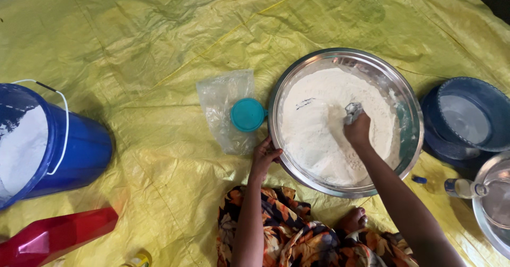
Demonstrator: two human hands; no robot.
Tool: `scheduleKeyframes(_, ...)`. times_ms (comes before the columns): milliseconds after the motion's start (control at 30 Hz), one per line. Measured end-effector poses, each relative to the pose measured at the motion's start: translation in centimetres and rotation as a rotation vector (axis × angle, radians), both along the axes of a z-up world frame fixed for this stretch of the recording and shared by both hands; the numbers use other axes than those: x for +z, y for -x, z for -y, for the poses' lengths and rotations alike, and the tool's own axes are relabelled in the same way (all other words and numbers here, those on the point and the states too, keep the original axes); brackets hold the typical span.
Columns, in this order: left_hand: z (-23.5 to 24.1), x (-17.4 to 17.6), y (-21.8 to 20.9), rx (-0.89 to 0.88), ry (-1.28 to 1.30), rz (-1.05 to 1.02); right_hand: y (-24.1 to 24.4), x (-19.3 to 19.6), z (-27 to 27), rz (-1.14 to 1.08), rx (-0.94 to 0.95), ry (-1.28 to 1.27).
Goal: The person sits on a yellow tarp and mixes white flour in a large metal bowl using their right hand. They pour a small amount of liquid from a plastic bottle into the flour and continue mixing by hand.
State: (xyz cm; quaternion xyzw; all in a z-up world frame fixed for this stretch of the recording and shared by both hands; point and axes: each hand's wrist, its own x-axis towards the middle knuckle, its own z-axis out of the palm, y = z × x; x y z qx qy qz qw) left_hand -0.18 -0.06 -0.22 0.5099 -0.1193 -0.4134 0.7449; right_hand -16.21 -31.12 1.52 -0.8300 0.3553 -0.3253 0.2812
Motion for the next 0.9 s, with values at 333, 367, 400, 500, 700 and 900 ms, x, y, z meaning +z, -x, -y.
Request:
scheduleKeyframes(333, 0.1, -1.7, -0.1, 0.000, -0.005, 0.027, -7.0, -1.3, -6.3, -0.774, 0.714, 0.247)
scheduleKeyframes(367, 0.1, -1.8, -0.1, -0.005, -0.014, 0.035, -8.1, -0.7, -6.6, -0.708, 0.737, 0.372)
scheduleKeyframes(400, 0.1, -1.8, -0.1, -0.008, -0.015, 0.040, -9.5, -0.2, -6.3, -0.640, 0.760, 0.497)
scheduleKeyframes(500, 0.1, -1.8, -0.2, -0.011, -0.018, 0.049, -12.4, 0.5, -3.1, -0.565, 0.719, 0.598)
scheduleKeyframes(700, 0.1, -1.3, -0.3, -0.014, -0.062, 0.004, -10.5, -0.8, 7.9, -0.750, 0.393, 0.457)
scheduleKeyframes(900, 0.2, -1.3, -0.2, -0.011, -0.022, 0.060, -3.4, -2.6, 13.0, -0.987, 0.098, 0.112)
